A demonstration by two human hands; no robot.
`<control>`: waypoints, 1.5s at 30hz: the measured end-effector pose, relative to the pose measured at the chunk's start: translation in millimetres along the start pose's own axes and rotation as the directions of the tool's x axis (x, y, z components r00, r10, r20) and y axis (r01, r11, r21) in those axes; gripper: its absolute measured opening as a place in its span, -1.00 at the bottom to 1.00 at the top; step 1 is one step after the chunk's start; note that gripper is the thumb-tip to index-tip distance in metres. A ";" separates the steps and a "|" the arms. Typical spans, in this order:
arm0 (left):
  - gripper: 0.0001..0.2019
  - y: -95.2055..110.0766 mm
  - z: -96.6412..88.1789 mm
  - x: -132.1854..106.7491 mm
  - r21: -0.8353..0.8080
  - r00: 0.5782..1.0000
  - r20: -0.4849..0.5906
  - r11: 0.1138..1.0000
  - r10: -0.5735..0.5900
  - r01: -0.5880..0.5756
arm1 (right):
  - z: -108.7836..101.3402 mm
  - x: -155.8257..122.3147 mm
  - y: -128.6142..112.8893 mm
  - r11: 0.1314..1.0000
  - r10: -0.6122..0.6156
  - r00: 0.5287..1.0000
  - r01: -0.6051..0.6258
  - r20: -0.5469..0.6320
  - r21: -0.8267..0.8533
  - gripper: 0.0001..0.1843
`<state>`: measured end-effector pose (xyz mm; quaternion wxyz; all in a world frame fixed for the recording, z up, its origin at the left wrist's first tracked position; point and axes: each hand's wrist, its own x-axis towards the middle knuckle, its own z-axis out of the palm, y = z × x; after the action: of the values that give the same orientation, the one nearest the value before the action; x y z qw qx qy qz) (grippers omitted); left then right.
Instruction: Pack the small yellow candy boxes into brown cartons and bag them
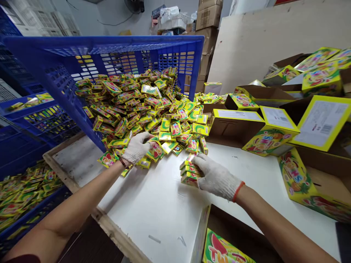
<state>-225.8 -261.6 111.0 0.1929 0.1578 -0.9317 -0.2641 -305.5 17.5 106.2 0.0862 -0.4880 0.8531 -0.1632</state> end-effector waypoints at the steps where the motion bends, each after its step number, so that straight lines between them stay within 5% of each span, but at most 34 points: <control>1: -0.80 10.2 7.3 1.0 -0.064 0.996 0.035 0.995 0.085 -0.083 | -3.0 -0.5 -6.0 0.995 -0.080 0.997 0.079 -0.020 -0.054 -0.70; 3: -0.86 32.8 27.5 5.2 -0.170 0.964 0.191 0.973 0.186 -0.154 | -2.8 -1.7 -13.4 0.953 -0.246 0.969 0.242 0.000 -0.181 -0.56; 7: -0.84 70.8 84.4 8.3 -0.297 0.857 0.479 0.954 0.192 -0.047 | 12.8 -7.2 0.4 0.848 -0.425 0.902 0.425 0.074 -0.317 -0.40; 11: -0.71 79.6 134.0 -6.6 -0.309 0.864 0.493 0.949 0.104 0.062 | 21.3 -17.4 32.9 0.882 -0.353 0.929 0.370 0.114 -0.290 -0.42; 15: -0.73 69.0 159.1 -20.4 -0.324 0.891 0.453 0.930 -0.009 0.175 | 21.8 -23.4 48.1 0.955 -0.237 0.962 0.256 0.135 -0.152 -0.50; 21: -0.80 69.4 175.7 -20.9 -0.372 0.891 0.448 0.891 -0.073 0.260 | 24.2 -16.0 44.7 0.956 -0.276 0.956 0.284 0.104 -0.069 -0.54; 26: -0.79 74.4 167.9 -17.7 -0.327 0.930 0.354 0.920 -0.094 0.217 | 16.9 -15.1 39.7 0.975 -0.167 0.967 0.190 0.190 -0.111 -0.62; 29: -0.77 76.7 161.5 -10.4 -0.148 0.956 0.271 0.976 -0.116 0.160 | 11.9 -17.7 42.3 0.969 -0.141 0.969 0.177 0.205 -0.174 -0.62; 33: -0.62 82.3 166.6 -0.3 0.088 0.949 0.285 0.990 -0.133 0.112 | 12.8 -24.2 55.2 0.945 -0.172 0.972 0.209 0.163 -0.251 -0.43; 37: -0.76 79.1 174.6 -4.1 -0.127 0.935 0.344 0.983 -0.081 0.132 | 25.1 -37.9 75.7 0.951 -0.278 0.960 0.277 0.011 -0.137 -0.16; 40: -0.88 76.9 177.7 -21.5 -0.410 0.944 0.330 0.900 -0.006 0.150 | 38.4 -48.7 93.8 0.970 -0.239 0.966 0.232 -0.103 -0.079 0.09; 45: -0.69 94.9 196.8 -56.9 -0.690 0.978 0.193 0.698 -0.076 0.190 | 59.0 -49.0 112.8 0.991 -0.121 0.980 0.128 -0.156 0.038 0.41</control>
<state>-281.3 -77.3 -7.0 0.1482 0.1189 -0.7580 -0.6240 -353.2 101.3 9.8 0.0216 -0.5242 0.8209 -0.2256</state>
